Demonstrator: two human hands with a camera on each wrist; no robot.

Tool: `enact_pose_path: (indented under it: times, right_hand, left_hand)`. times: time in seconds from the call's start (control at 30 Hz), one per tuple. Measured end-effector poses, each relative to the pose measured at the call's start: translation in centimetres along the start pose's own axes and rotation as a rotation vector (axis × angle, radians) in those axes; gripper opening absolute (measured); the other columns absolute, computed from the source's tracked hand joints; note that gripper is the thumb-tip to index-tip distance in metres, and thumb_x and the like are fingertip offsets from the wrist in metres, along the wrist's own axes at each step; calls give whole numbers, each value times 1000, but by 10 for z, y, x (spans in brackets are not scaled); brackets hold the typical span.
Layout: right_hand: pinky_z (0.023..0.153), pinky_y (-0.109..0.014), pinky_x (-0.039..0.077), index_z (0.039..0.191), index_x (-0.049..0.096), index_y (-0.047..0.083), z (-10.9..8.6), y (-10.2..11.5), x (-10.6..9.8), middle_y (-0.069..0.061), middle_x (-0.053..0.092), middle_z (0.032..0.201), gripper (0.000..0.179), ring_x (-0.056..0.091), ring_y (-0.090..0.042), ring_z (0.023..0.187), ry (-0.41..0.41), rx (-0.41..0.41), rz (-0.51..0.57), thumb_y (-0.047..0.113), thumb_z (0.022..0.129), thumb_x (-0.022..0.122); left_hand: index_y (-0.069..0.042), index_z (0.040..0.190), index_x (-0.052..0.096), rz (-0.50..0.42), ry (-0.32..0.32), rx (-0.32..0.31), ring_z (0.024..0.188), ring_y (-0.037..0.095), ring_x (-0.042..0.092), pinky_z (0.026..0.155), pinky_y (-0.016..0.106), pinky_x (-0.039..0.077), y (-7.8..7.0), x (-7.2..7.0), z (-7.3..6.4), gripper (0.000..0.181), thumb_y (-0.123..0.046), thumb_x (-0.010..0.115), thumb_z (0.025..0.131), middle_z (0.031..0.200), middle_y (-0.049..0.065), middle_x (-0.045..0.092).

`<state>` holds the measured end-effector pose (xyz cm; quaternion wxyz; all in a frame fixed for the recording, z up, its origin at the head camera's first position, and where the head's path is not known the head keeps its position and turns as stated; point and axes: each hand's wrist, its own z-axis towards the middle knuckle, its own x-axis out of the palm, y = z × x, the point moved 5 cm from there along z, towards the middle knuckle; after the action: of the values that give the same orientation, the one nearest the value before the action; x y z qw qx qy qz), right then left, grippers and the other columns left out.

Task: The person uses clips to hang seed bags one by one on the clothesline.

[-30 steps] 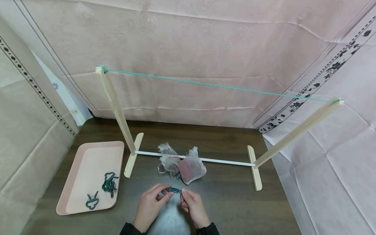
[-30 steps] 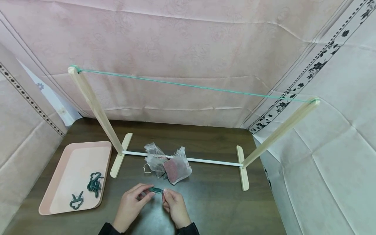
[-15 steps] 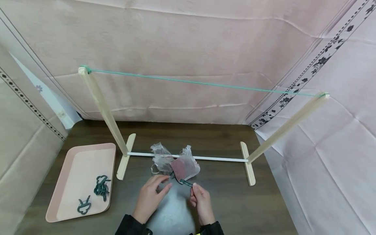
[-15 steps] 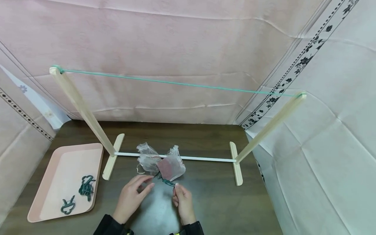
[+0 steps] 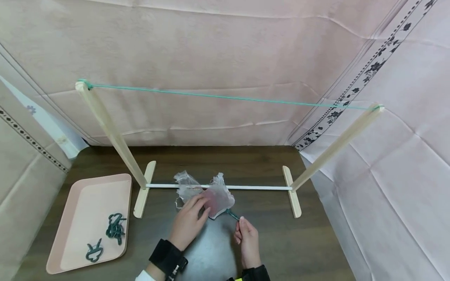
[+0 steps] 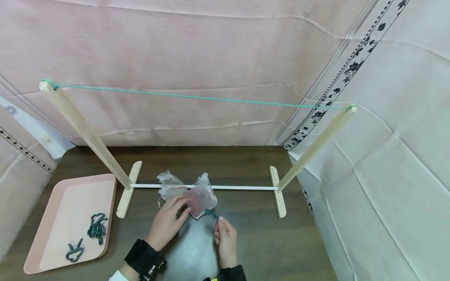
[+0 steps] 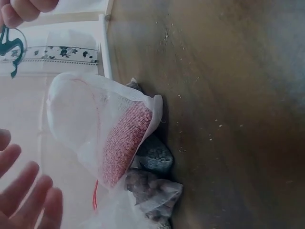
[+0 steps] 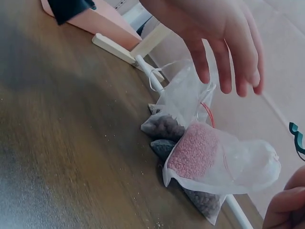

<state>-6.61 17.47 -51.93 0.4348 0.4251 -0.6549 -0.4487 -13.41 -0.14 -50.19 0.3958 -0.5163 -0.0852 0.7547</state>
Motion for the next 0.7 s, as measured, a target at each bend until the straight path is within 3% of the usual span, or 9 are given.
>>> enact_pose_path:
  times: [0.13,0.3,0.43,0.53,0.7]
  right_hand:
    - [46,-28,19,75,40,-11,-3,1,-6,1,27,54,42,28,-11,45,-25,2,0,26,96,41]
    - [48,-33,18,75,42,-10,-5,3,-12,-1,29,55,43,29,-11,45,-47,13,-24,28,95,42]
    - [45,-25,23,75,42,-8,-6,6,-20,0,28,54,44,30,-10,45,-86,16,-42,31,95,42]
    - [45,-20,26,76,42,-9,-7,7,-26,1,28,54,45,29,-10,45,-110,27,-45,32,95,43]
    - [47,-21,26,76,43,-7,-10,7,-33,0,29,55,41,30,-10,46,-119,49,-51,29,96,41]
  left_hand:
    - [-14,119,56,48,55,20,114,21,44,83,40,43,-2,10,9,41,-27,65,81,127,6,47]
    - [-12,130,47,84,101,10,122,31,35,89,48,38,0,22,16,59,-30,68,78,138,12,35]
    - [-13,137,36,96,142,7,126,32,28,94,48,34,1,35,23,71,-31,69,77,142,13,28]
    - [-12,138,34,97,159,15,127,31,27,95,47,33,-2,44,27,73,-29,69,76,142,13,28]
    - [-11,137,36,97,158,59,126,31,29,97,47,30,-8,54,33,69,-21,67,76,142,11,29]
